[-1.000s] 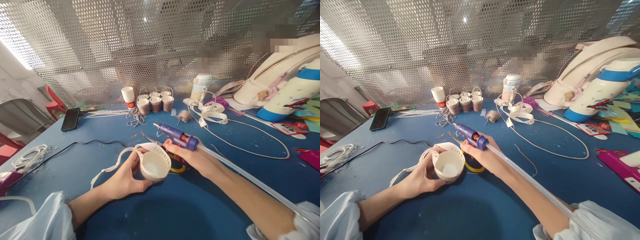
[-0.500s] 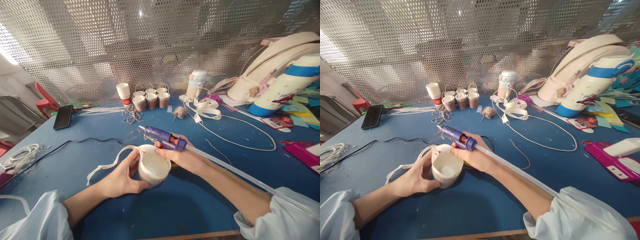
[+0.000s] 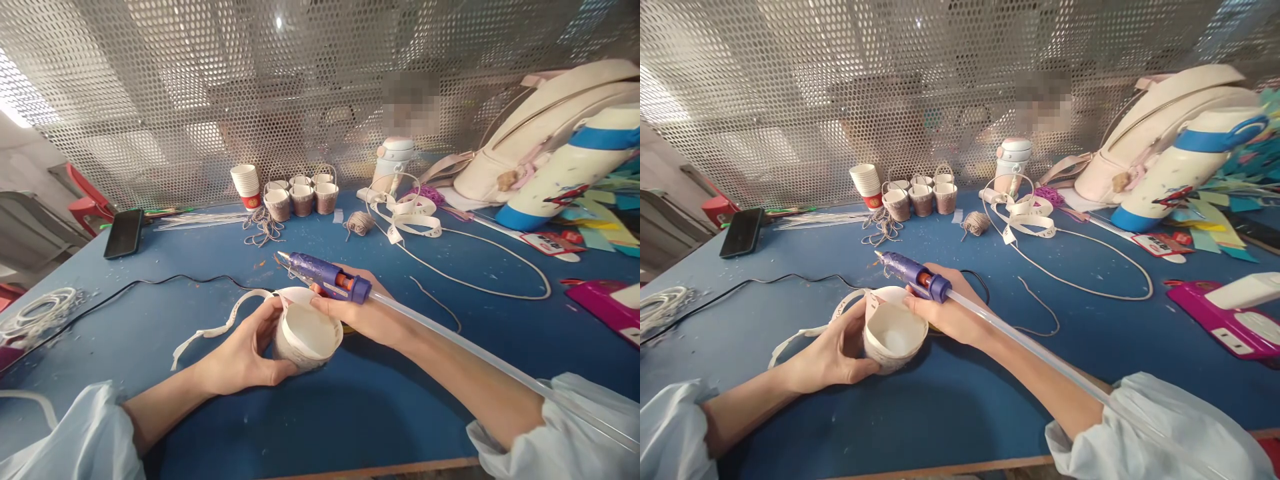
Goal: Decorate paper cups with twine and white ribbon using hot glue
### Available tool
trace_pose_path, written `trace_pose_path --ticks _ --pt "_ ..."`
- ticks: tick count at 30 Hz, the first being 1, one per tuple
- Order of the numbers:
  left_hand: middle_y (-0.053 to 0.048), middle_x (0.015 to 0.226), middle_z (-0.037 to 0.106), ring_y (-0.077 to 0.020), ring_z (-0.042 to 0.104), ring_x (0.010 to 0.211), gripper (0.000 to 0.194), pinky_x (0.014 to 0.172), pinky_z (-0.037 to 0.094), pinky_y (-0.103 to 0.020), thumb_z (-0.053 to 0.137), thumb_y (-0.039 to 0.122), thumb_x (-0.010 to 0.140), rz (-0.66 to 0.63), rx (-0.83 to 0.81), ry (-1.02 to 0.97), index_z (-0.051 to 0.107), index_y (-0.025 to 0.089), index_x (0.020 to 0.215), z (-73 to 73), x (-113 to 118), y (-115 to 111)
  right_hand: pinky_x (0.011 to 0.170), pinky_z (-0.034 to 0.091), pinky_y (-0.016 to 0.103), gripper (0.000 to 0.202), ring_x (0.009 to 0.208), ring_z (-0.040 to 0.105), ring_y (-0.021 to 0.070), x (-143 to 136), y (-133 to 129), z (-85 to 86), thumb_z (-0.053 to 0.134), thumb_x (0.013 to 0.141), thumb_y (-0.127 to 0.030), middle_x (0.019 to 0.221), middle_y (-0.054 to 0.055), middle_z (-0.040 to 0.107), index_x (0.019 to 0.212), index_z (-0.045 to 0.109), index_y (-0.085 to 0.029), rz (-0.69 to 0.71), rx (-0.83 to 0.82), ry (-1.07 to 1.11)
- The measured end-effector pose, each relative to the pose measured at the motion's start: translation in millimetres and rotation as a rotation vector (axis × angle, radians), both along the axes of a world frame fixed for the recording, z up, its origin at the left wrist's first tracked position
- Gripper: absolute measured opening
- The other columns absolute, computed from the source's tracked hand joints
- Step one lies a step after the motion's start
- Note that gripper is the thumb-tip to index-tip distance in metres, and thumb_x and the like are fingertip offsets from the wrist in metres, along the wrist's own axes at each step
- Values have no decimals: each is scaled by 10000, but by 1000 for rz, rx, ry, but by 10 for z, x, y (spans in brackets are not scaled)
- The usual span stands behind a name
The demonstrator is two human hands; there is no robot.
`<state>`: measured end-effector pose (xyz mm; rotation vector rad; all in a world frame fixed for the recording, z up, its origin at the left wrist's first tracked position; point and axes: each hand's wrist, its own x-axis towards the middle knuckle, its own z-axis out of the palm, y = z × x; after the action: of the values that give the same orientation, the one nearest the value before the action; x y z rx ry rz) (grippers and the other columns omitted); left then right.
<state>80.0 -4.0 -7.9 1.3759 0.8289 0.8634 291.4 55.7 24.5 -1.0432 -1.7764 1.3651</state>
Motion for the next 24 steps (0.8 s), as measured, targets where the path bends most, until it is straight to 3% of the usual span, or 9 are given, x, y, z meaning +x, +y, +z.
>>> trace_pose_path --ticks 4,8,24 --pt "-146 1433 478 -346 442 1340 754 1139 328 -498 796 204 686 -17 -27 -31 467 216 1364 -2 -2 15 684 461 285 165 733 593 164 -12 17 -39 709 729 -322 790 3 662 805 645 -191 -29 -25 31" --pt "-140 1419 491 -343 455 1328 753 1128 343 -496 802 210 687 -35 -78 -65 467 224 1361 -4 -10 20 707 471 284 158 743 599 160 -6 30 -62 700 737 -312 792 -7 655 821 640 -193 37 -49 67" --pt "-128 1333 546 -324 496 1283 604 1114 354 -488 767 181 707 -25 -32 2 498 208 1247 1 4 -17 602 380 219 56 642 502 106 3 -42 15 605 783 -186 708 -48 542 803 553 -190 97 258 -44"
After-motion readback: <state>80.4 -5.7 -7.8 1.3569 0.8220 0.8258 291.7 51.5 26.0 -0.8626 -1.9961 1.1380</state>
